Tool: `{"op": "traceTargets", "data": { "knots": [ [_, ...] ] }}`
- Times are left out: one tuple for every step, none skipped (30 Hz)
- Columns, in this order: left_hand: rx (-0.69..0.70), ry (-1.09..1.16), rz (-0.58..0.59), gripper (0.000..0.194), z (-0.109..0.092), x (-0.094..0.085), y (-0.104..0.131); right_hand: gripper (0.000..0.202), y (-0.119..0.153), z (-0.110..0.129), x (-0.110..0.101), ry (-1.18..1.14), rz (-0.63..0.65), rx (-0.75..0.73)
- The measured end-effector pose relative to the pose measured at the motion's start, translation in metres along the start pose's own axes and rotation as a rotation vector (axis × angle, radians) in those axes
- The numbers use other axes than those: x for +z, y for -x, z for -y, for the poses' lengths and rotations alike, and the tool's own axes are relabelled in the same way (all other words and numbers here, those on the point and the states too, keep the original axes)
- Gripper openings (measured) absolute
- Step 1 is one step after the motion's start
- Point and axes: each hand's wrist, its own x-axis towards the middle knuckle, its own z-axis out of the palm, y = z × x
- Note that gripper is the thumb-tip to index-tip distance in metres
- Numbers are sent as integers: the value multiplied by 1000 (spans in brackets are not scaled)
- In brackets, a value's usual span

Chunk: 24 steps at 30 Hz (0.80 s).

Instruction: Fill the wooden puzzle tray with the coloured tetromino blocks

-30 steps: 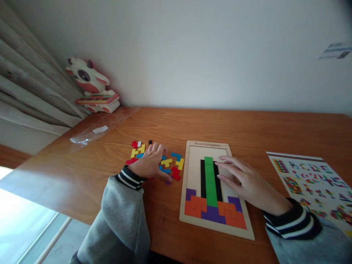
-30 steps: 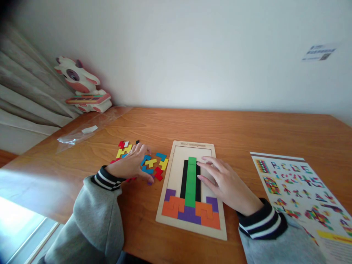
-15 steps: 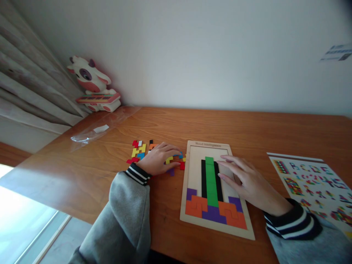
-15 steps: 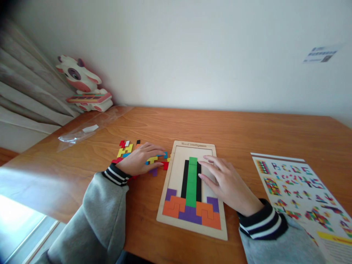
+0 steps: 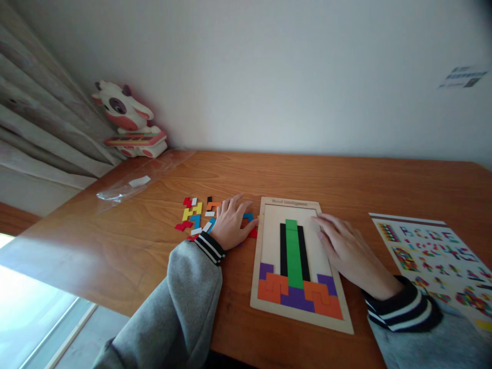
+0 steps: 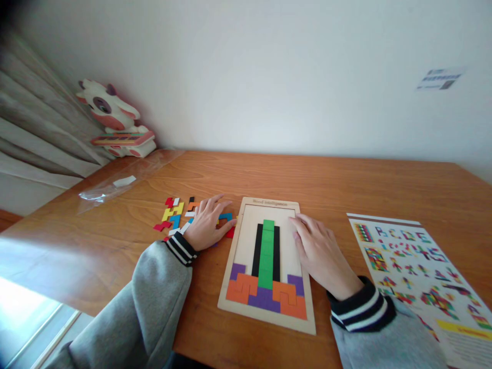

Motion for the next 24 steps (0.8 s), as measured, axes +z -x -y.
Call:
{"op": "traceTargets", "data": {
  "knots": [
    [-1, -2, 12, 50, 0, 0, 0, 41, 0, 0, 0, 7, 0, -2],
    [0, -5, 23, 49, 1, 0, 0, 40, 0, -1, 0, 14, -1, -4],
    [2, -9, 35, 47, 2, 0, 0, 40, 0, -1, 0, 22, 0, -5],
    [5, -13, 45, 46, 3, 0, 0, 40, 0, -2, -1, 28, 2, -5],
    [4, -18, 50, 44, 4, -1, 0, 40, 1, -2, -1, 33, 4, -3],
    [1, -22, 50, 42, 4, -1, 0, 39, 1, -3, -1, 36, 9, -1],
    [-7, -24, 45, 40, 5, -2, 0, 39, 1, -4, -1, 37, 13, 2],
    [-16, -25, 38, 38, 5, -2, 0, 39, 1, -4, -1, 36, 16, 4],
    [-26, -23, 31, 37, 6, -3, -1, 39, 1, -5, -2, 35, 17, 7],
    [-29, -17, 25, 36, 6, -3, -1, 39, 1, -5, -2, 33, 18, 9],
    [-22, -5, 23, 35, 6, -4, -1, 39, 1, -5, -2, 31, 18, 12],
    [-2, 15, 23, 34, 5, -4, -2, 40, 1, -5, -2, 28, 19, 14],
    [28, 41, 26, 33, 5, -5, -3, 40, 0, -5, -2, 24, 21, 14],
    [66, 68, 30, 33, 5, -6, -3, 40, 0, -5, -2, 21, 24, 14],
    [106, 93, 36, 33, 4, -7, -4, 40, 0, -5, -2, 18, 27, 14],
    [143, 111, 43, 34, 4, -8, -4, 40, 0, -6, -2, 16, 30, 15],
    [171, 120, 50, 36, 4, -8, -4, 40, 0, -6, -2, 17, 32, 17],
    [189, 122, 56, 37, 4, -8, -4, 40, 1, -6, -2, 19, 34, 19],
    [198, 118, 62, 38, 4, -8, -4, 40, 1, -6, -2, 23, 34, 22],
    [200, 113, 66, 38, 5, -8, -4, 40, 1, -6, -2, 27, 34, 24],
    [198, 108, 70, 37, 5, -8, -4, 40, 1, -6, -1, 32, 34, 23],
    [197, 103, 72, 36, 6, -8, -5, 40, 1, -6, -1, 37, 35, 21],
    [197, 100, 71, 36, 6, -7, -5, 40, 2, -6, -1, 42, 36, 20],
    [197, 100, 68, 35, 6, -7, -5, 40, 2, -6, 0, 47, 37, 19]
  ]
}}
